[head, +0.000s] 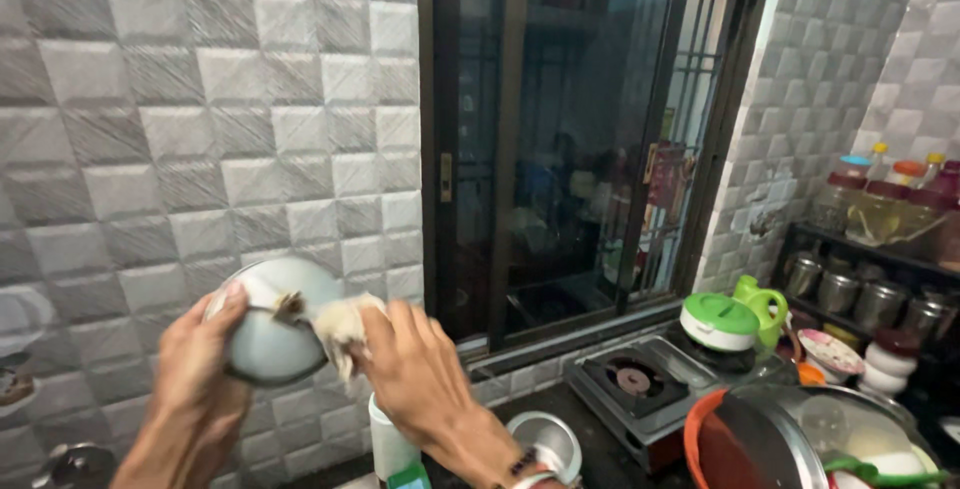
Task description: The person rinses a small metal cooker pot under the kitchen tap, fills and empties it with water, then wipes the pot, its lid, and the counter with a cloth. They reattach the lid, place the cooker on the counter, and wipe the sink area.
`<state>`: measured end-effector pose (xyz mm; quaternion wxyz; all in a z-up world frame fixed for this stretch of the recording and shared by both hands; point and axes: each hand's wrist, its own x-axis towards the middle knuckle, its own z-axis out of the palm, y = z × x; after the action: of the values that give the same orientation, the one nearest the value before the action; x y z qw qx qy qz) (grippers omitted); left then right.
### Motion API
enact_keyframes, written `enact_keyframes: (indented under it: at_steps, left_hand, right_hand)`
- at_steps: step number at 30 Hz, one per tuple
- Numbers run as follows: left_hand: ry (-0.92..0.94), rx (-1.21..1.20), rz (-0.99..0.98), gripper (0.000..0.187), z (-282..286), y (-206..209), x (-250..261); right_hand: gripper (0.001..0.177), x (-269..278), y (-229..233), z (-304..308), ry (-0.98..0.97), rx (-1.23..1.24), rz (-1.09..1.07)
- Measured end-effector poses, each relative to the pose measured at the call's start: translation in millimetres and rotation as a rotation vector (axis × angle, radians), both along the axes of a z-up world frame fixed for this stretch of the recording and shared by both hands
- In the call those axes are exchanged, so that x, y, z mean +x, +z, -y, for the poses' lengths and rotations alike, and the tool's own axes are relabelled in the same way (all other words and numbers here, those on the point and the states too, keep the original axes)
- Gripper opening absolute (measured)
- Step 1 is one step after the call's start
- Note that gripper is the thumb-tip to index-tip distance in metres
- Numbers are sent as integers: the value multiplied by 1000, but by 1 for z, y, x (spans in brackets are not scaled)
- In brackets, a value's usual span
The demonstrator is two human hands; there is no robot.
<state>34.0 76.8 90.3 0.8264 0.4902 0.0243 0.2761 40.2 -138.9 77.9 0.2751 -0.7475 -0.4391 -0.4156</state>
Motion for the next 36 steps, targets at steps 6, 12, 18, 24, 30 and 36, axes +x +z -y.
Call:
enact_keyframes:
  at_steps: [6,12,18,24,30,36]
  left_hand:
    - [-17,-40,9,32,4,29,-17]
    - [-12,-78,46,31,2,2,16]
    - [8,-14,36,32,-28,-10,3]
    - [-57,-7,43,35,-10,-9,13]
    - [60,-30,-101,39,-37,-17,11]
    - [20,-33,-84,38,-15,-36,20]
  right_hand:
    - [52,0,21,21,-14,-157,54]
    - [24,7,4,22,-110,186,3]
    - [18,42,8,51,-77,49,-515]
    - [30,41,-11,37,129,169,-164]
    - [30,58,-54,40,236,51,-407]
    - [27,60,-47,29,-67,417,-456]
